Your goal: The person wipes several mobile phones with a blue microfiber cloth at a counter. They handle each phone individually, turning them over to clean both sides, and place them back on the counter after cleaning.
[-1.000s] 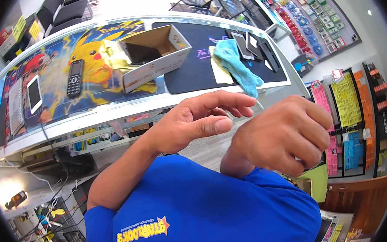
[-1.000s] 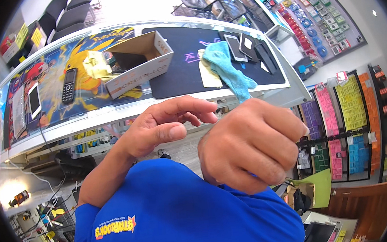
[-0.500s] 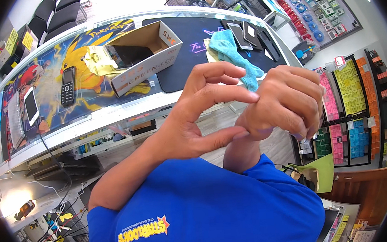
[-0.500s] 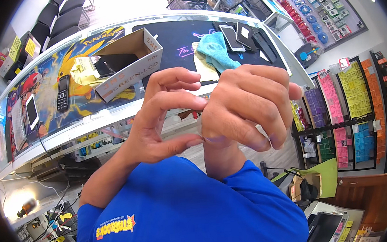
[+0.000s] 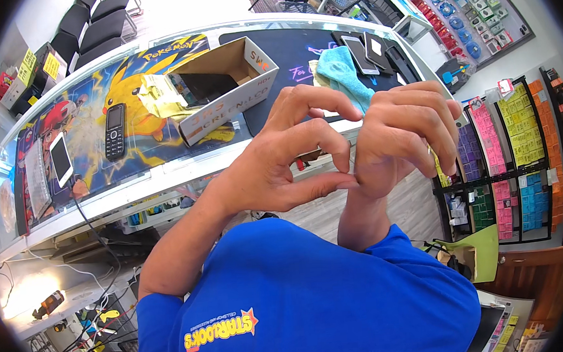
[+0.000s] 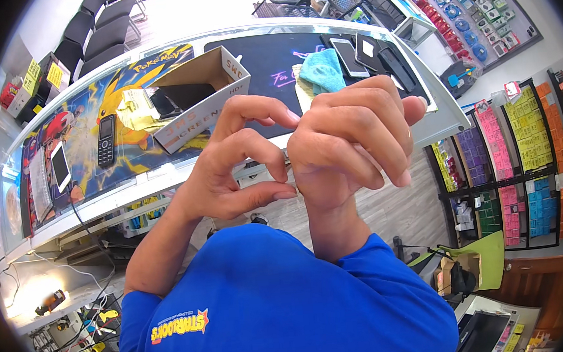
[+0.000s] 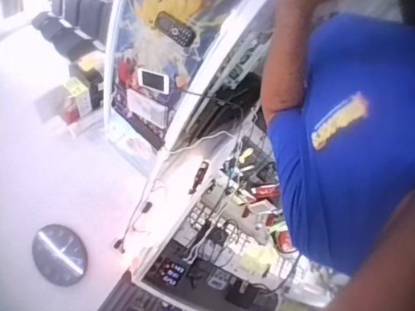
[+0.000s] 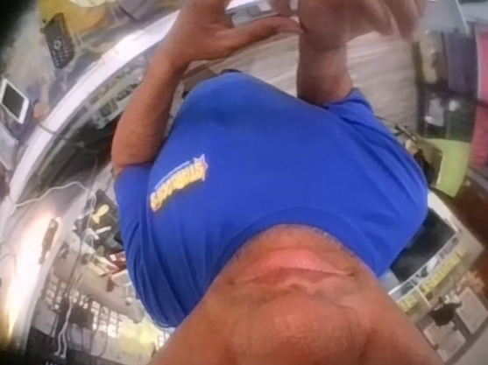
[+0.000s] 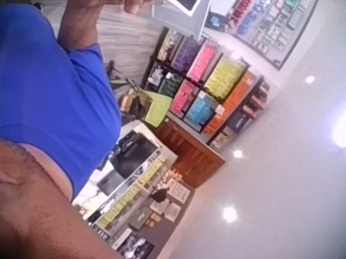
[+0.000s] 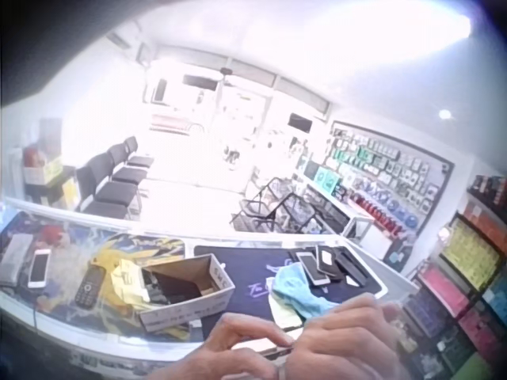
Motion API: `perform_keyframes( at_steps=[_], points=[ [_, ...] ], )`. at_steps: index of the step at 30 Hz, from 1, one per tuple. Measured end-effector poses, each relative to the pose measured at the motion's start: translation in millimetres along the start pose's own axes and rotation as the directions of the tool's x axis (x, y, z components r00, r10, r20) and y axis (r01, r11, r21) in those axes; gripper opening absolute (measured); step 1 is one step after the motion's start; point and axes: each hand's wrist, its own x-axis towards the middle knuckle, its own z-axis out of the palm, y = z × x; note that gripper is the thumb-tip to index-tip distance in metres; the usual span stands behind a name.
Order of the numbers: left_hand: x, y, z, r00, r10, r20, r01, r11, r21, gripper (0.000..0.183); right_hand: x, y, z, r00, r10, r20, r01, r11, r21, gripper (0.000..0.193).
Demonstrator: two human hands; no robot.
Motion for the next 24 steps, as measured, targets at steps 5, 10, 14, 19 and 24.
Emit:
perform_keyframes(
  at_steps=[5,10,14,19,24],
  points=[
    [-1.2,3.3,-21.9,0.982,-0.122,0.144,0.122,0.992,0.005,0.024,-0.2,-4.9,8.3,0.997,0.004,-0.074,-0.023,0.965,-0.263,0.034],
    [-17.4,23.0,-44.7,0.851,-0.51,0.126,0.523,0.846,-0.104,0.018,4.2,-38.4,18.3,0.956,0.293,-0.016,-0.213,0.655,-0.725,0.042],
    [-28.7,42.6,-73.4,0.783,-0.622,0.013,0.622,0.783,-0.025,0.018,10.7,-56.9,31.3,0.852,0.501,-0.151,-0.264,0.164,-0.95,0.034],
    [-53.7,79.3,-117.8,0.747,-0.653,-0.123,0.616,0.611,0.498,0.021,2.9,-40.9,49.6,0.766,0.358,-0.533,-0.219,-0.635,-0.741,0.025],
    [-86.4,93.3,-154.8,0.73,-0.653,-0.199,0.592,0.46,0.661,0.014,-14.0,-31.8,-3.6,0.708,0.324,-0.628,-0.112,-0.826,-0.552,0.031]
  ],
)
